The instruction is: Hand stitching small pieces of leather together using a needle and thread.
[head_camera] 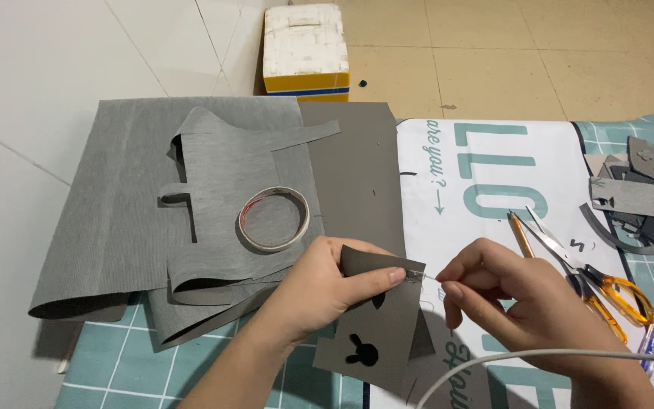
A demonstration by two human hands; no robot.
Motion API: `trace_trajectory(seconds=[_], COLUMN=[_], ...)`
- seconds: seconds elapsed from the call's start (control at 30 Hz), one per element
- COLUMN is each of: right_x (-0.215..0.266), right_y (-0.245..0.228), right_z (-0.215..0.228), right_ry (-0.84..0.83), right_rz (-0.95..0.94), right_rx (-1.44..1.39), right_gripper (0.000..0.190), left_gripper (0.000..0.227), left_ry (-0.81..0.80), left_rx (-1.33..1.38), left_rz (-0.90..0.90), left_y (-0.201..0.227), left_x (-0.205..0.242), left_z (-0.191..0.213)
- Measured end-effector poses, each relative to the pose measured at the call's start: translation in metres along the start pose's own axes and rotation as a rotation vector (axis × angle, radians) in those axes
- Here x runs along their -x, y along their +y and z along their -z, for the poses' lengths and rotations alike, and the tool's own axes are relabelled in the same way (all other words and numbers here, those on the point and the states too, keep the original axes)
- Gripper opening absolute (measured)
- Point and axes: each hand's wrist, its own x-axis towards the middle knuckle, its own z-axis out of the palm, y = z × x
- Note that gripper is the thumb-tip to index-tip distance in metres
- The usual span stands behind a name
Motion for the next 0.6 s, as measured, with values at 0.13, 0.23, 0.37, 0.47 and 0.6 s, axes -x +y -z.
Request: trace_trajectory(seconds=[0.13, 0.23, 0.37, 0.47, 0.6], right_x=[0.0023, 0.0011, -0.0011, 0.0001, 0.0001], right_y=[-0.0018, -0.0033, -0.0017, -0.0015, -0.0018], right_z=[-0.0009, -0.0013, -0.0014, -0.001, -0.0013], right_ry=[-0.013, -0.007, -0.001, -0.009, -0.016], right_rz=[0.045, -0.032, 0.039, 0.026, 0.023], right_rx=[-0.013, 0.017, 0.011, 0.015, 0.004], right_gripper=[0.009, 0.008, 0.008, 0.008, 0.006], left_gripper=[0.019, 0.024, 0.022, 0.023, 0.023], left_ry=[-0.006, -0.008, -0.011, -0.015, -0.017], left_rx=[0.057, 0.074, 0.057, 0.052, 0.083], left_rz=[0.04, 0.04, 0.046, 0.033, 0.039], left_y=[0.0038, 0.0052, 0.0027, 0.0019, -0.0001], left_x=[0.0051, 0.0055, 0.0031, 0.0034, 0.0037], left_z=[-0.0003, -0.0008, -0.0002, -0.0006, -0.0001])
